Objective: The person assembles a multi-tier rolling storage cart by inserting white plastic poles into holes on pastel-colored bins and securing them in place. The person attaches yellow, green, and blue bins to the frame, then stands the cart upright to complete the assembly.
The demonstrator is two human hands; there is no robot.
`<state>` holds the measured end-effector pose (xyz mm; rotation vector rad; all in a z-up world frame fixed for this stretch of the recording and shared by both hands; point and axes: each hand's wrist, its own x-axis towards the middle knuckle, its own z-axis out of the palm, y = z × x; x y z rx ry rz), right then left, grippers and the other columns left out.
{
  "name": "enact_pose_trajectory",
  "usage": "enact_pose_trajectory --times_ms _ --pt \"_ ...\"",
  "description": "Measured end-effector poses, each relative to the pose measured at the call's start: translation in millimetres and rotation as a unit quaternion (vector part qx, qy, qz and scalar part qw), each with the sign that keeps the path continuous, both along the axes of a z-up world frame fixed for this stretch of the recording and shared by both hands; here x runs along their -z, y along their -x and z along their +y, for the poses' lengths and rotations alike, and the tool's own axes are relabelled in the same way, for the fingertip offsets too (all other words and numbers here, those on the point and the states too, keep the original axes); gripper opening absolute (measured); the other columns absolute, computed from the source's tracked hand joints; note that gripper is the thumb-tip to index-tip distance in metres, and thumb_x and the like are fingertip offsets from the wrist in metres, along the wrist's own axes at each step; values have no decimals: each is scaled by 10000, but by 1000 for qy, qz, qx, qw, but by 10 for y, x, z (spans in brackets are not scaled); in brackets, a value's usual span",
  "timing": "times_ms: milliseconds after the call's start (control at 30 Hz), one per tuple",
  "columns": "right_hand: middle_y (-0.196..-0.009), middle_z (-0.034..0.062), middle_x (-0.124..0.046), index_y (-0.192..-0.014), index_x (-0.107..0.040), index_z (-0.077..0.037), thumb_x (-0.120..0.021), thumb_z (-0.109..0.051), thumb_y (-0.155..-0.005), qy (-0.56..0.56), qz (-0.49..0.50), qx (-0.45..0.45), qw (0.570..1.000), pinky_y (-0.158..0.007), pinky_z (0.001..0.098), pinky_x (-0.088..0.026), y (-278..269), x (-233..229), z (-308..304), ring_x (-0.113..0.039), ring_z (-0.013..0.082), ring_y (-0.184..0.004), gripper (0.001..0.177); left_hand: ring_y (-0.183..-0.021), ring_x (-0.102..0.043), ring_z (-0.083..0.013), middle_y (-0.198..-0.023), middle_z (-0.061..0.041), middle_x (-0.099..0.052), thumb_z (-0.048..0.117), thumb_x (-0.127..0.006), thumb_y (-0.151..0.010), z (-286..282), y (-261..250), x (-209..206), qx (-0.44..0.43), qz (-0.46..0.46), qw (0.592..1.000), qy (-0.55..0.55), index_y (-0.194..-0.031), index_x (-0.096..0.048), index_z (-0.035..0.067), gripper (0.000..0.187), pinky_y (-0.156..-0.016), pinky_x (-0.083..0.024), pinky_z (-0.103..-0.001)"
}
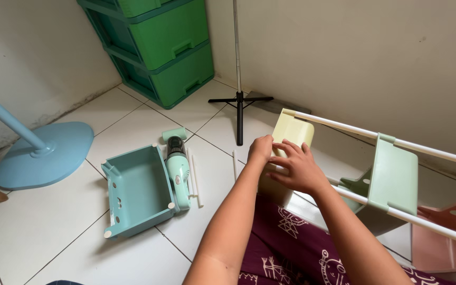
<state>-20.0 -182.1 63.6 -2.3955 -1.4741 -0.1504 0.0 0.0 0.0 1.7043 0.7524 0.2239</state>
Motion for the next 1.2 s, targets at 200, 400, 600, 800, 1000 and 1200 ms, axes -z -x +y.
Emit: enact_pose_trajectory --times_ms 200,400,600,800,1000,1200 --pt "-1481 45 -545 -1240 -747 -292 -731 -464 -847 -63 82 -14 995 -1203 600 -127 -43 -25 -7 -354 265 -1486 430 -966 -714 -368 -1118 -256 -728 350 -402 -920 161 -279 27 53 45 997 37 -1086 -698 -22 503 -884 -562 -458" --pt "-1457 119 -577 -1289 -699 -144 -702 -365 -903 -189 95 0 977 -1188 613 -178 -218 115 -32 -369 372 -1473 445 -1175 -648 -380 -1272 -236 -687 398 -476 -949 5 -498 -235 0 99 991 -89 -1402 -489 47 573 -1016 -501 -463" --pt "-1379 152 -626 -1261 -670 -95 -633 -186 -956 -254 81 119 956 -1217 527 -280 -264 259 -22 -452 398 -1425 320 -1384 -447 -369 -1495 -197 -453 422 -517 -960 -287 -621 -554 -6 118 968 -221 -1495 -406 144 613 -1047 -447 -543" --pt "-1323 168 -622 -1228 -639 -42 -639 -96 -886 -239 71 109 962 -1188 529 -314 -185 203 -21 -487 422 -1363 346 -1319 -447 -365 -1437 -178 -448 489 -596 -941 -334 -651 -640 19 120 932 -342 -1522 -386 336 637 -1028 -423 -509" --pt "-1347 149 -610 -1211 -646 -31 -643 -133 -915 -211 73 124 967 -1190 537 -303 -143 137 -3 -476 411 -1381 313 -1298 -484 -293 -1366 -47 -534 353 -568 -1012 -371 -797 -530 23 54 891 -450 -1235 -696 408 263 -1046 -423 -497" --pt "-1360 147 -606 -1171 -680 -38 -661 -157 -902 -215 77 123 966 -1200 538 -289 -152 148 -14 -478 390 -1388 295 -1252 -488 -299 -1299 -54 -538 381 -549 -1010 -395 -726 -466 26 33 897 -439 -1222 -678 370 248 -989 -444 -521"
